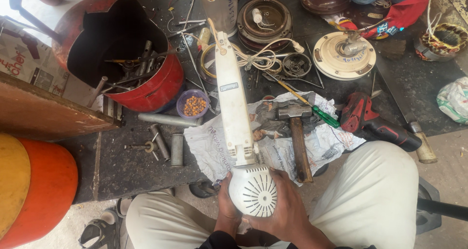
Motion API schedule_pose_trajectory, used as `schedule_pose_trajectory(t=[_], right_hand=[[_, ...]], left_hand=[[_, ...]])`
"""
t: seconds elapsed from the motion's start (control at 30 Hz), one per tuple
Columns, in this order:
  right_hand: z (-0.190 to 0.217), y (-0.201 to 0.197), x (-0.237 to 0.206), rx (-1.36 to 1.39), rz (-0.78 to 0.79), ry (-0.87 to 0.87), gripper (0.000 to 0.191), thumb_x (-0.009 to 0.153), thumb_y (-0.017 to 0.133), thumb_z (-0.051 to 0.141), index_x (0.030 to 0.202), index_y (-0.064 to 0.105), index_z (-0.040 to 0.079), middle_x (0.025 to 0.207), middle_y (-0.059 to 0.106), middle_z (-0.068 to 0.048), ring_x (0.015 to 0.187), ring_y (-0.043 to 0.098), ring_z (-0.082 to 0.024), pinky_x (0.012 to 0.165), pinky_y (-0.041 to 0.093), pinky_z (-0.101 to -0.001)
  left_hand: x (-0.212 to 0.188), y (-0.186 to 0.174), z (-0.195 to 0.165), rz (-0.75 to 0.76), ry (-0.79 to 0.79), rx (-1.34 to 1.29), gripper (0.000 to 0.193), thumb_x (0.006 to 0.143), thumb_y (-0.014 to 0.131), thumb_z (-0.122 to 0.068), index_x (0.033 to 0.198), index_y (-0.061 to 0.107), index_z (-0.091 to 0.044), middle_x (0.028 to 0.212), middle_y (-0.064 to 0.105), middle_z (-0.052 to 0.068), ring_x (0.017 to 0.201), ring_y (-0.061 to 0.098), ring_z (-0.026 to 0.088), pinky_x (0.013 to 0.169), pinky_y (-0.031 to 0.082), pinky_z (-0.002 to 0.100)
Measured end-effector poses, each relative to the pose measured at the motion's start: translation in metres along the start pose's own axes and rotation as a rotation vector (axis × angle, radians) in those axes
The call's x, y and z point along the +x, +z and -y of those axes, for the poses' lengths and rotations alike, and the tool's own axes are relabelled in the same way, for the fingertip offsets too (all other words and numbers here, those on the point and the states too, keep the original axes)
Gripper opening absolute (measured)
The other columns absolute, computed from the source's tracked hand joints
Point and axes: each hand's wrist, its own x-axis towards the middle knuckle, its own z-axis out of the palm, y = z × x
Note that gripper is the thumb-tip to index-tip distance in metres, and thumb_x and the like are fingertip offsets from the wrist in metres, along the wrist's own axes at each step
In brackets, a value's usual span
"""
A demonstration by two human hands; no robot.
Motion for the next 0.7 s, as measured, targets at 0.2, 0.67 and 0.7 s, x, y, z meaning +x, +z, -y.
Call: schedule_pose_trajectory(t=[0.2,0.67,0.7], right_hand=[[-0.0014,-0.0012,-0.0009,-0.017,0.043,0.043,0.116,0.051,0.098,0.036,0.139,0.035,-0.006,0.124,0.052,-0.028,0.108,0.062,-0.043,0.089,0.05,-0.052],[-0.0033,-0.0005,-0.0027,-0.038,0.046,0.053,0.116,0.052,0.098,0.04,0.139,0.036,-0.005,0.128,0.052,-0.028,0.113,0.061,-0.044,0.092,0.051,-0.0502],[-0.0027,-0.0008,-0.0024,-0.046,0.053,0.053,0.116,0.052,0.098,0.04,0.139,0.036,-0.005,0.128,0.052,-0.028,0.114,0.061,-0.044,0.093,0.051,-0.0503]], left_hand=[[-0.0025,0.0025,-0.0007,-0.045,0.023,0.049,0.055,0.103,0.041,-0.041,0.123,0.064,0.005,0.105,0.074,0.019,0.09,0.073,0.027,0.08,0.059,0.038],[-0.0027,0.0061,-0.0023,-0.053,0.022,0.052,0.055,0.102,0.04,-0.04,0.121,0.065,0.005,0.104,0.075,0.018,0.09,0.074,0.026,0.081,0.059,0.037],[-0.0019,0.0056,-0.0021,-0.019,0.046,0.045,0.056,0.103,0.04,-0.04,0.121,0.064,0.006,0.104,0.075,0.019,0.089,0.074,0.026,0.081,0.059,0.037]])
